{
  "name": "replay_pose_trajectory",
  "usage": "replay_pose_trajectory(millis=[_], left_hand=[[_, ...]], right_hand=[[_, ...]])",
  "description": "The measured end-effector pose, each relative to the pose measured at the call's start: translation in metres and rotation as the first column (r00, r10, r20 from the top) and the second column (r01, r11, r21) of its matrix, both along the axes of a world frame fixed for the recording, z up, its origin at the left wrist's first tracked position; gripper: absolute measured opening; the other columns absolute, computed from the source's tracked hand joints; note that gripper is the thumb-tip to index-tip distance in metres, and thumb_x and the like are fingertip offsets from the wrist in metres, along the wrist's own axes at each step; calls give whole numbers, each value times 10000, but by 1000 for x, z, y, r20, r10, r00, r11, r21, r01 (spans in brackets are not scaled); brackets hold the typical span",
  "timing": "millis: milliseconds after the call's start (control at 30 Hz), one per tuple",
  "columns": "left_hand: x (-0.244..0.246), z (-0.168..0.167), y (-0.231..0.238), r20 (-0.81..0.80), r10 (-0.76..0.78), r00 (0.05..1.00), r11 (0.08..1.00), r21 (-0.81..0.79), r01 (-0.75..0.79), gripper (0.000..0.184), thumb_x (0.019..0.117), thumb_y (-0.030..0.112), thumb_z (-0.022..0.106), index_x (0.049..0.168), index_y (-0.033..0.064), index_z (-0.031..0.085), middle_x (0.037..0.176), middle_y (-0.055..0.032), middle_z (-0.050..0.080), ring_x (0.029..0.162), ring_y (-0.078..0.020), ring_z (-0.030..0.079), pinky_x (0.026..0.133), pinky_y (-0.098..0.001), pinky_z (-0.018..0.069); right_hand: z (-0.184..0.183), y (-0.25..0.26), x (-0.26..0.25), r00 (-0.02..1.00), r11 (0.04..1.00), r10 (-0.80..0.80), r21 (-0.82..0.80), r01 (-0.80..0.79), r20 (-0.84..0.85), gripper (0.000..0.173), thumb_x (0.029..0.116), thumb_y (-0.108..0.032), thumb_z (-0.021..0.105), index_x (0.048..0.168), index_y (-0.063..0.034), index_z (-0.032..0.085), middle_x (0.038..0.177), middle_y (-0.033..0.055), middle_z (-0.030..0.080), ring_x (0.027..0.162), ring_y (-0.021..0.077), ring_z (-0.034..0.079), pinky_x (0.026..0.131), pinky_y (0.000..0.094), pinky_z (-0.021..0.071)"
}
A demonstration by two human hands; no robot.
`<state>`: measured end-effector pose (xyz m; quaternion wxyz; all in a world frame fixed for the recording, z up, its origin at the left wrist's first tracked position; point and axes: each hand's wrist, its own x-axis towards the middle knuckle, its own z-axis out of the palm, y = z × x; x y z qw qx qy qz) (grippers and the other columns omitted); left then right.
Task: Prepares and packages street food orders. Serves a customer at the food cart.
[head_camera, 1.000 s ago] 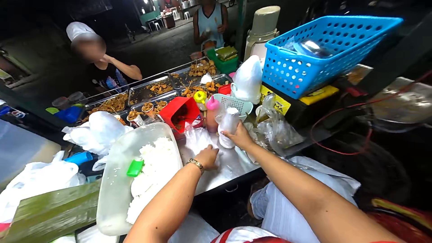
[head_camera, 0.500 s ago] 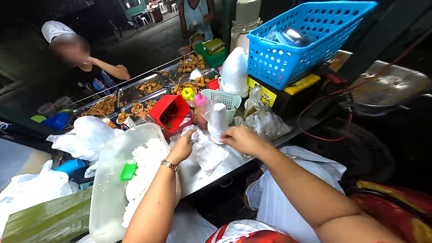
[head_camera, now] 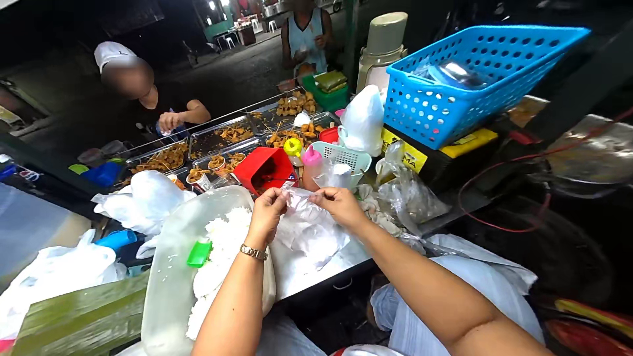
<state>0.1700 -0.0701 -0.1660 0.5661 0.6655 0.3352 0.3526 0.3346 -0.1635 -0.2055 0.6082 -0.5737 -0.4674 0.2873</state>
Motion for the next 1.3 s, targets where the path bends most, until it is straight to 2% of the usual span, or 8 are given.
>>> replay_pose_trajectory(millis=[133, 467, 600, 733, 900, 1067, 1167, 1300], left_hand=[[-4, -4, 6, -144, -3, 990, 966, 254, 40, 112, 1033, 98, 573, 975, 21, 631, 791, 4, 606, 684, -41, 565, 665, -236, 492], [6, -13, -25, -230, 237, 944, 546, 835, 66, 238, 978, 125, 622, 1056, -98, 654, 1083, -259, 658, 997, -370, 673, 887, -491, 562], [35, -22, -95, -874, -57, 482, 782, 261, 566, 539, 1064, 414, 509, 1427, 15, 533, 1388, -266, 561, 1233, -448, 588, 965, -587, 513], [54, -87, -85, -966, -145, 215, 905, -42, 423, 798, 1032, 627, 425, 1659, 198, 178, 1650, -311, 184, 1416, -617, 312, 989, -785, 385], [41, -110, -43, -955, -3, 298, 945, 95, 313, 722, 1088, 530, 347, 1582, 4, 335, 1650, -285, 234, 1509, -546, 188, 1129, -769, 220], [12, -20, -89, -93, -12, 996, 911, 410, 50, 316, 1054, 214, 500, 1058, -28, 702, 1010, -75, 700, 926, -124, 675, 823, -292, 562], [-4, 11, -111, 322, -321, 891, 947, 115, 299, 138, 1019, 186, 594, 1049, 81, 679, 969, 72, 720, 890, -36, 693, 809, -262, 596], [-26, 11, -110, 344, -80, 936, 997, 37, 72, 241, 1024, 47, 517, 848, 90, 677, 789, 63, 700, 754, -25, 672, 757, -234, 580]], right_hand=[[9, -3, 3, 982, 987, 157, 34, -154, -109, 325, 979, -105, 666, 1275, 25, 632, 1201, 112, 677, 1066, 98, 650, 959, 286, 538], [19, 6, 10, 965, 986, -149, -45, 162, 217, 193, 954, -194, 738, 927, -3, 724, 802, 72, 678, 716, 124, 608, 729, 353, 522], [25, 6, 24, 963, 965, -256, -28, 259, 88, 225, 1035, -184, 622, 972, 7, 724, 792, 68, 660, 715, 120, 594, 722, 352, 511], [49, -15, 32, 863, 897, -298, 189, 399, -408, 125, 1029, -103, 597, 1045, -8, 677, 860, 11, 668, 738, 65, 630, 723, 268, 562], [78, -69, 49, 877, 802, -184, 448, 396, -445, 200, 1067, -130, 514, 1011, -158, 704, 897, -90, 717, 794, 13, 684, 752, 216, 603], [62, -88, 27, 997, 836, -76, 542, 83, -35, 134, 848, -76, 794, 899, -185, 736, 837, -137, 733, 751, -23, 679, 720, 187, 597], [41, -76, -11, 977, 878, -34, 473, -71, 209, 153, 834, -138, 794, 810, -66, 662, 765, -90, 640, 709, -79, 571, 662, 107, 494], [29, -66, -34, 927, 902, 3, 398, -165, 376, 273, 875, -178, 757, 717, -2, 622, 662, -21, 563, 636, -76, 468, 599, 83, 371]])
